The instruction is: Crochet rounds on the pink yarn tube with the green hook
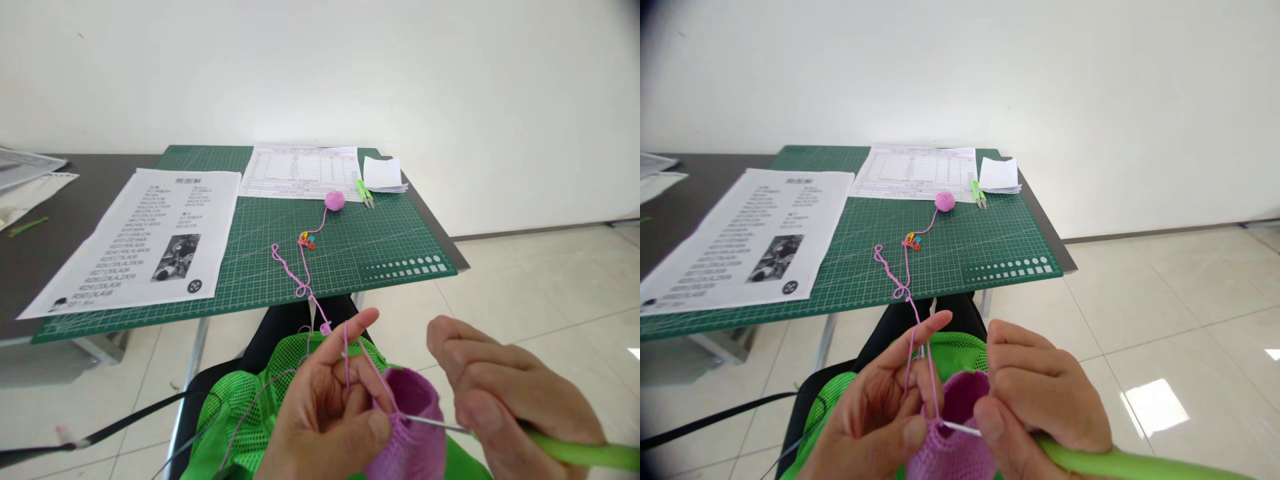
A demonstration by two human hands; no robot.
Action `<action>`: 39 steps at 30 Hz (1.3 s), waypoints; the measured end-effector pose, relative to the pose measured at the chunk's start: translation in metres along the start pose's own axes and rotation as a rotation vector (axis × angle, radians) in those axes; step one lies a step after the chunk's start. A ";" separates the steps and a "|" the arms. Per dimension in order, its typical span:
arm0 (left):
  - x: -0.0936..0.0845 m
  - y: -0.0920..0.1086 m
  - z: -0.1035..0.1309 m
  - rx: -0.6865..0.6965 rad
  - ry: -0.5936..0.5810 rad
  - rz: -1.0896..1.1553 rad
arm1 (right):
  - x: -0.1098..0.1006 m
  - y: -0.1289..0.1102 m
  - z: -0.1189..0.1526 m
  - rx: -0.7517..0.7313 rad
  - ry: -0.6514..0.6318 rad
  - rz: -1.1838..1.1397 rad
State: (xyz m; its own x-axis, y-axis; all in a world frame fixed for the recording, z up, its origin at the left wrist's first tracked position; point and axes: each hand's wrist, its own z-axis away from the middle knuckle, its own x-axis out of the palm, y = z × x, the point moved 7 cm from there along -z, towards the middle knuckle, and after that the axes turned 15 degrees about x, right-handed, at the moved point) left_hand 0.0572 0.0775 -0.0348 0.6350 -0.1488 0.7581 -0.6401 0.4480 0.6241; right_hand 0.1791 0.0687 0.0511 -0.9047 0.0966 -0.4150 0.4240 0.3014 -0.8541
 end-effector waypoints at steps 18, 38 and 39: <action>0.007 0.004 0.010 0.063 -0.124 -0.118 | 0.010 0.001 -0.003 0.014 0.054 -0.038; 0.012 0.004 0.011 0.085 -0.125 -0.088 | 0.011 -0.014 0.001 -0.194 0.010 0.154; 0.012 0.004 0.011 0.088 -0.126 -0.083 | 0.012 -0.016 0.002 -0.225 0.007 0.203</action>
State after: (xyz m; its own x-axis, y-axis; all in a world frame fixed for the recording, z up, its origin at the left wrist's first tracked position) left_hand 0.0574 0.0680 -0.0216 0.6318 -0.2940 0.7172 -0.6263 0.3514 0.6959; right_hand 0.1615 0.0627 0.0595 -0.8027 0.1830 -0.5676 0.5771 0.4780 -0.6621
